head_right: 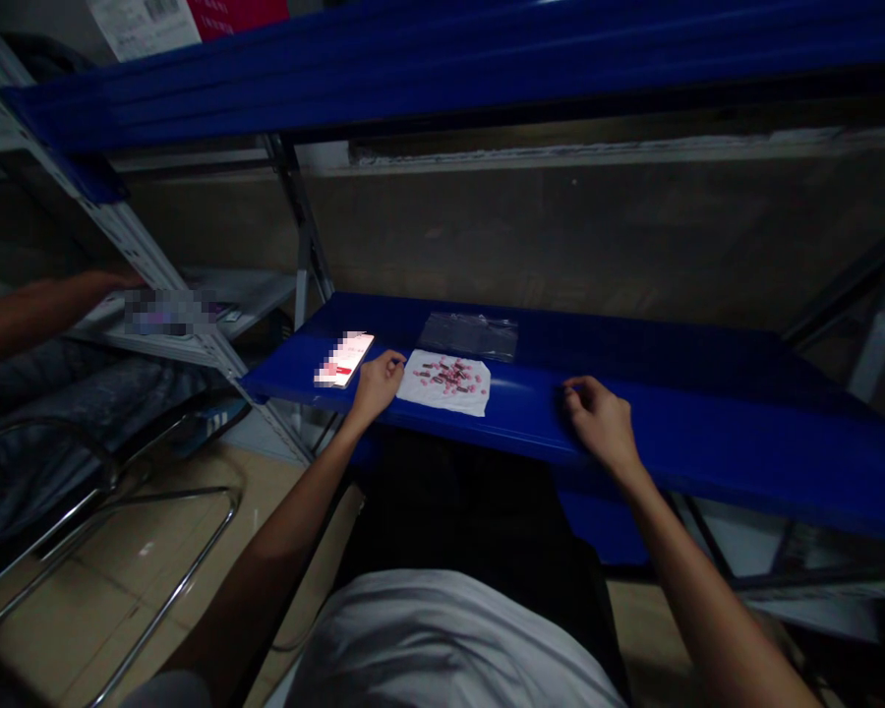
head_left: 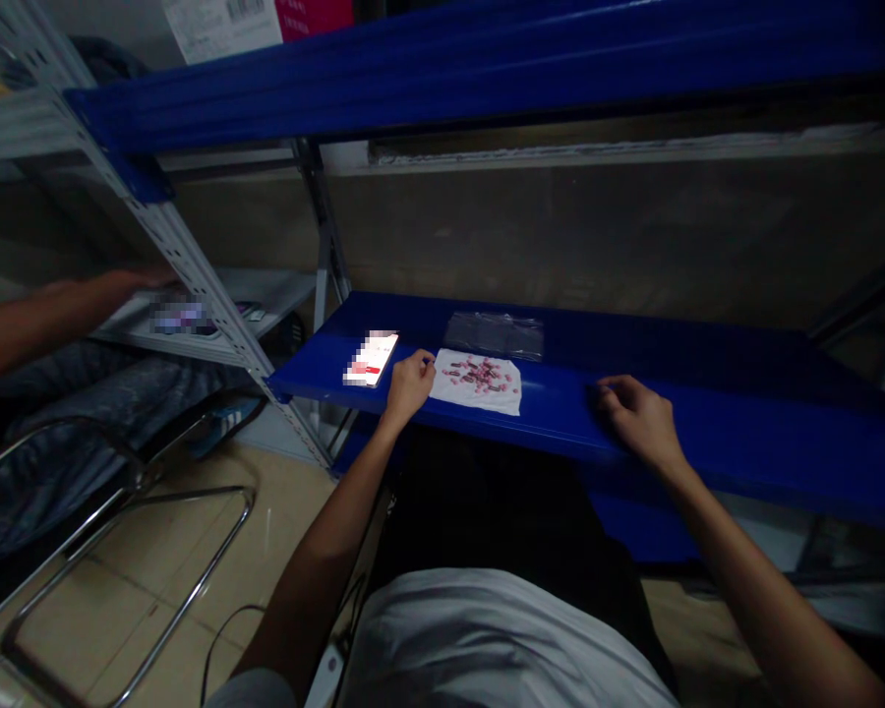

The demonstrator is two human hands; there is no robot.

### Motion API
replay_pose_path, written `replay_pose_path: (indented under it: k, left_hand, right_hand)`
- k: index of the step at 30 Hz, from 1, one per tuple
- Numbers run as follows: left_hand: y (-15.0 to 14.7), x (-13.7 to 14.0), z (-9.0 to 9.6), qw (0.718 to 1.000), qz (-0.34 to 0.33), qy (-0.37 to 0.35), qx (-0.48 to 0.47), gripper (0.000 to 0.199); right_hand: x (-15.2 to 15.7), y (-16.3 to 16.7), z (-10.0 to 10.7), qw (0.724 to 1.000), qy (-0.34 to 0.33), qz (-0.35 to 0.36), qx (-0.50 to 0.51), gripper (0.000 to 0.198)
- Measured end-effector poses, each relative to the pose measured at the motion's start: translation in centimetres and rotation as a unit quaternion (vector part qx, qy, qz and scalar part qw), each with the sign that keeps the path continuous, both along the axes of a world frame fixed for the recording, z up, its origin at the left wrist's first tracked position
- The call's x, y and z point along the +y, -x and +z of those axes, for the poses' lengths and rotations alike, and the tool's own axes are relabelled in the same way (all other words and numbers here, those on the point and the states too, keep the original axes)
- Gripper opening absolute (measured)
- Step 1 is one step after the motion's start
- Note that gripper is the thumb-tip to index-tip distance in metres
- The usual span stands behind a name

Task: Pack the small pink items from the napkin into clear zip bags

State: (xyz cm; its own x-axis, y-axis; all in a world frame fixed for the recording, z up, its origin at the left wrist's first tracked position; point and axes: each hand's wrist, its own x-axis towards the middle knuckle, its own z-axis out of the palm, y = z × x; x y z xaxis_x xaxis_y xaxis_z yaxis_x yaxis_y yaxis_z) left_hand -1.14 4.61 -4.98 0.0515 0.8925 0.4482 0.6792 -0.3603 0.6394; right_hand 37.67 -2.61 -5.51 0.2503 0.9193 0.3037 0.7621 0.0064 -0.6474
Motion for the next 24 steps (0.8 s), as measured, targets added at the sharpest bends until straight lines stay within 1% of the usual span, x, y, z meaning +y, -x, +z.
replay_pose_path:
  k: [4, 7, 10, 16, 18, 21, 24]
  left_hand:
    - [0.1, -0.1, -0.1, 1.000, -0.011, -0.008, -0.003, 0.020]
    - [0.1, -0.1, -0.2, 1.000, -0.014, -0.017, -0.008, 0.020]
    - [0.2, -0.3, -0.2, 1.000, -0.017, -0.020, -0.014, 0.020]
    - [0.3, -0.6, 0.1, 0.999, -0.009, -0.012, -0.032, 0.021]
    - [0.3, -0.5, 0.1, 0.999, -0.005, -0.009, -0.037, 0.022]
    - [0.3, -0.3, -0.2, 0.999, -0.003, -0.005, -0.044, 0.024]
    - [0.4, -0.2, -0.3, 0.999, -0.010, -0.004, -0.045, 0.028]
  right_hand:
    - [-0.4, 0.3, 0.6, 0.999, -0.016, -0.026, 0.017, 0.028]
    - [-0.6, 0.4, 0.8, 0.999, -0.014, -0.029, 0.038, 0.031]
    - [-0.5, 0.3, 0.6, 0.999, -0.014, -0.022, 0.039, 0.032]
    - [-0.2, -0.1, -0.1, 0.999, -0.012, -0.023, 0.035, 0.027]
    - [0.0, -0.1, -0.4, 0.999, -0.021, -0.021, 0.013, 0.028]
    - [0.1, -0.1, -0.7, 0.998, -0.043, 0.001, -0.053, 0.033]
    - [0.1, -0.3, -0.9, 0.992, -0.054, 0.048, -0.102, 0.036]
